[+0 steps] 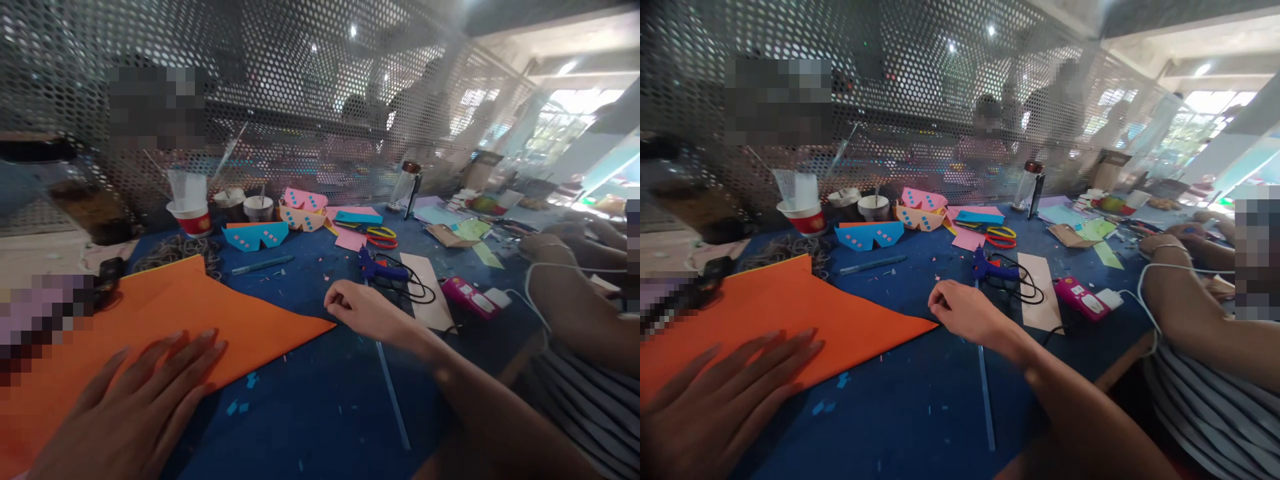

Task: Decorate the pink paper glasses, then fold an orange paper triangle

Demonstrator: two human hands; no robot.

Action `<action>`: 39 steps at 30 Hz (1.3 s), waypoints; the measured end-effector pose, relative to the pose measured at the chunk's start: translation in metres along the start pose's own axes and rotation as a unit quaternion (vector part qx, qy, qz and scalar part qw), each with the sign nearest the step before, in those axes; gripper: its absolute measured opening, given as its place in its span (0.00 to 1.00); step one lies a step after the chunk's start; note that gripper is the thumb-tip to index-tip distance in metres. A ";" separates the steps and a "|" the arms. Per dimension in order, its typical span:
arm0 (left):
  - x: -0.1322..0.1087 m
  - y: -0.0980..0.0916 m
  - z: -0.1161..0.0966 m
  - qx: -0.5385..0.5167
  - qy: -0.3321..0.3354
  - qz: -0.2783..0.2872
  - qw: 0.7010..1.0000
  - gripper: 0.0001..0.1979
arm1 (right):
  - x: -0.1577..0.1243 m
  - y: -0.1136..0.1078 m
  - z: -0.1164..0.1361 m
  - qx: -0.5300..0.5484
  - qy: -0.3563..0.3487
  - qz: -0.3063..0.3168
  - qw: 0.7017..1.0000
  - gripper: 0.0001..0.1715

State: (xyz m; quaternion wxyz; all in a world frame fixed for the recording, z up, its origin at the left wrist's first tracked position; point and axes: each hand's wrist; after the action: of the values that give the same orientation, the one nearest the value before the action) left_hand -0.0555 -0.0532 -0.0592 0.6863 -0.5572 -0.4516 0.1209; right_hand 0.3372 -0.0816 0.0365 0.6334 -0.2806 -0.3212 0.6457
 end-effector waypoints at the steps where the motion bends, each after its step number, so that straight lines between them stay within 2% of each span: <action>1: 0.001 0.000 -0.001 -0.002 0.007 -0.006 1.000 0.36 | -0.001 0.002 0.003 -0.017 -0.022 -0.038 0.999 0.07; 3: 0.003 -0.002 -0.002 -0.005 0.017 -0.016 1.000 0.37 | -0.004 0.008 0.008 -0.017 -0.084 -0.070 0.994 0.08; 6: 0.003 -0.006 -0.005 -0.006 0.023 -0.014 1.000 0.38 | -0.007 0.016 0.012 0.006 -0.189 -0.046 0.981 0.08; 9: 0.003 -0.009 -0.006 -0.004 0.030 -0.007 1.000 0.39 | -0.008 0.024 0.012 -0.003 -0.248 -0.031 0.968 0.06; 12: 0.002 -0.008 -0.006 -0.005 0.033 -0.002 0.999 0.39 | -0.008 0.029 0.011 -0.041 -0.253 -0.023 0.966 0.05; 16: 0.002 -0.005 -0.003 -0.009 0.049 -0.027 0.998 0.36 | -0.013 0.034 0.021 -0.102 -0.282 -0.030 0.953 0.10; 17: 0.003 -0.006 -0.004 -0.008 0.073 -0.013 0.997 0.36 | -0.016 0.034 0.025 -0.112 -0.300 -0.026 0.947 0.12; 19: 0.006 -0.009 -0.006 -0.009 0.044 -0.013 0.999 0.31 | -0.021 0.036 0.036 -0.124 -0.343 -0.009 0.931 0.14; 21: 0.009 -0.012 -0.010 -0.018 0.043 -0.012 0.999 0.28 | -0.025 0.037 0.047 -0.137 -0.381 0.005 0.914 0.15; 25: 0.013 -0.015 -0.015 -0.004 0.039 -0.004 0.999 0.26 | -0.023 0.043 0.065 -0.184 -0.418 0.027 0.889 0.17; 30: 0.012 -0.014 -0.016 0.012 0.034 -0.007 0.999 0.24 | -0.013 0.061 0.078 -0.228 -0.462 0.065 0.855 0.16; 34: 0.011 -0.015 -0.018 -0.002 0.030 -0.014 0.999 0.23 | -0.010 0.073 0.078 -0.239 -0.464 0.051 0.851 0.16; 39: 0.012 -0.015 -0.018 -0.015 0.019 -0.013 1.000 0.24 | -0.011 0.077 0.076 -0.250 -0.464 0.024 0.849 0.15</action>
State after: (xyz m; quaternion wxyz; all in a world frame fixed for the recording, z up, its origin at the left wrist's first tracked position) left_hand -0.0400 -0.0625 -0.0392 0.6878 -0.5639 -0.4472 0.0947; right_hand 0.2296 -0.0960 0.0248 0.3034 -0.1044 -0.7214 0.6138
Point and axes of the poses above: each hand's wrist, its own x-axis towards the middle knuckle, its own y-axis out of the palm, z = x × y, and after that the axes turned 7 degrees about -z, right-handed
